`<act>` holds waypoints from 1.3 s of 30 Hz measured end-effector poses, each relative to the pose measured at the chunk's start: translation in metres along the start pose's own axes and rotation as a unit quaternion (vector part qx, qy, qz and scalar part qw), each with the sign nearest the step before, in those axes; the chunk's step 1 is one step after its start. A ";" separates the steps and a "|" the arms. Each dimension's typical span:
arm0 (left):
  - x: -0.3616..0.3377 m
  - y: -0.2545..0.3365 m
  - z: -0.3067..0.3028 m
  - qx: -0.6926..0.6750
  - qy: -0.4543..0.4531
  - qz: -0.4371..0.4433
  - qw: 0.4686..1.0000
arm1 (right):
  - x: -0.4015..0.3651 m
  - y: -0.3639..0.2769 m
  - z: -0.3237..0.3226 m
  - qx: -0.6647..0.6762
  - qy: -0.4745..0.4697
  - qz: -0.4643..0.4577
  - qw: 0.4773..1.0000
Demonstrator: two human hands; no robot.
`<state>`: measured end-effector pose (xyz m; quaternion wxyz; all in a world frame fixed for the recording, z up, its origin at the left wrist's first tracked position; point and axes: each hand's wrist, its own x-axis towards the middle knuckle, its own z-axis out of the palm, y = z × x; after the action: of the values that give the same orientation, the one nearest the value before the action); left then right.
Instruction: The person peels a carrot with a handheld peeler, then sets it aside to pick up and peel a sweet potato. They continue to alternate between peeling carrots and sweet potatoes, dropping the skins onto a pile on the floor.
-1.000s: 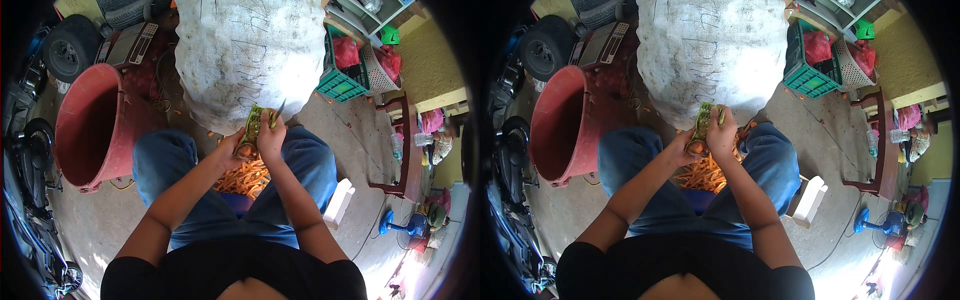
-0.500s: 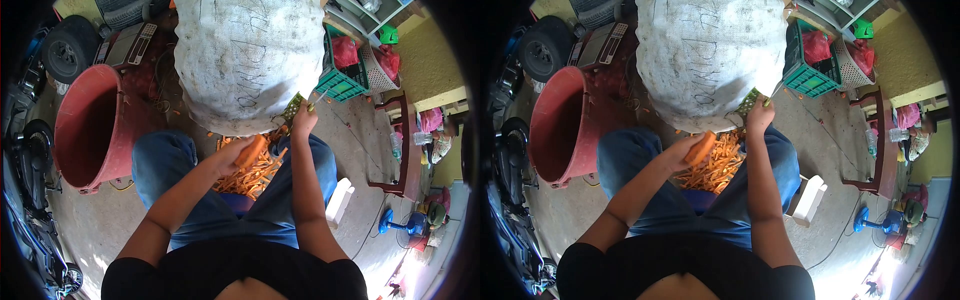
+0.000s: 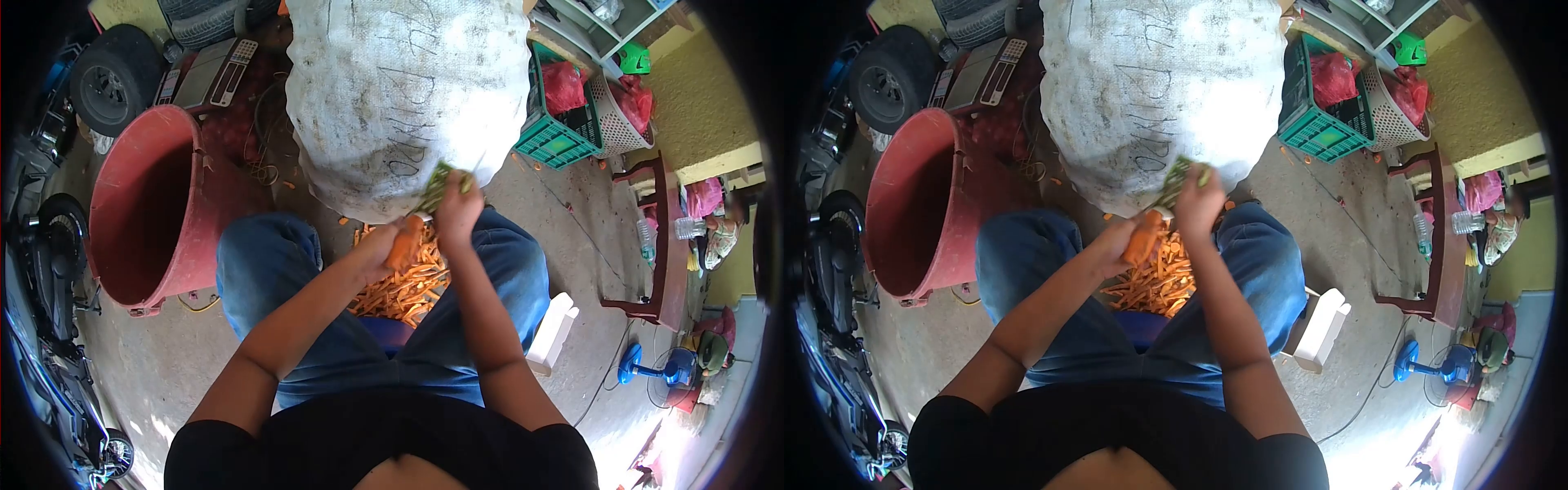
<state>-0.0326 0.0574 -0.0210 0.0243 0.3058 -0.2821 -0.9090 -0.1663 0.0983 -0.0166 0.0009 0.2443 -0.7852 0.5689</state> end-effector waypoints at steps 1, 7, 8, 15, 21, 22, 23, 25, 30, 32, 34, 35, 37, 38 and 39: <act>-0.007 -0.003 0.004 0.023 -0.024 -0.031 0.999 | 0.015 0.005 -0.006 -0.031 0.028 0.028 0.999; -0.005 0.005 0.005 -0.038 0.002 -0.048 0.998 | 0.037 0.014 -0.023 0.036 0.084 0.064 0.994; -0.004 0.006 0.001 -0.054 -0.028 -0.053 0.997 | 0.029 0.005 -0.020 0.053 0.052 0.075 0.994; -0.003 0.007 -0.002 -0.129 -0.020 -0.031 0.991 | -0.024 -0.024 0.000 0.148 -0.074 0.071 0.984; 0.000 0.004 0.003 -0.158 0.047 -0.009 0.986 | -0.030 -0.026 0.001 0.073 -0.077 0.017 0.994; 0.003 0.002 -0.001 -0.158 0.047 -0.008 0.986 | -0.029 -0.026 0.002 0.061 -0.075 0.021 0.995; 0.007 0.000 -0.006 -0.108 0.026 0.005 0.994 | -0.026 -0.022 0.002 0.062 -0.076 0.020 0.995; 0.004 -0.003 -0.006 -0.058 0.006 0.018 0.998 | -0.013 -0.012 0.001 -0.009 -0.048 -0.019 0.999; -0.022 0.000 0.010 0.059 -0.056 -0.059 0.995 | 0.051 0.029 -0.029 -0.066 0.099 0.107 0.987; -0.019 0.006 0.004 0.076 -0.039 -0.031 0.996 | 0.053 0.027 -0.036 -0.005 0.121 0.092 0.988; -0.014 0.010 0.000 0.094 -0.021 0.001 0.995 | 0.046 0.022 -0.037 0.022 0.090 0.096 0.991; -0.012 0.009 -0.003 0.132 -0.001 0.026 0.991 | 0.040 0.020 -0.036 0.051 0.060 0.103 0.992; -0.010 0.012 -0.008 0.172 0.021 0.050 0.984 | 0.030 0.013 -0.038 0.029 -0.029 0.036 0.999; -0.008 0.017 -0.011 0.272 0.030 0.088 0.958 | 0.024 0.008 -0.040 0.005 -0.118 -0.034 0.992; -0.007 0.020 -0.014 0.367 0.038 0.125 0.921 | 0.016 0.000 -0.041 -0.059 -0.180 -0.030 0.981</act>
<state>-0.0213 0.0350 -0.0154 0.0345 0.2895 -0.6308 -0.7191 -0.1913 0.1285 0.0024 -0.1089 0.3655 -0.7973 0.4679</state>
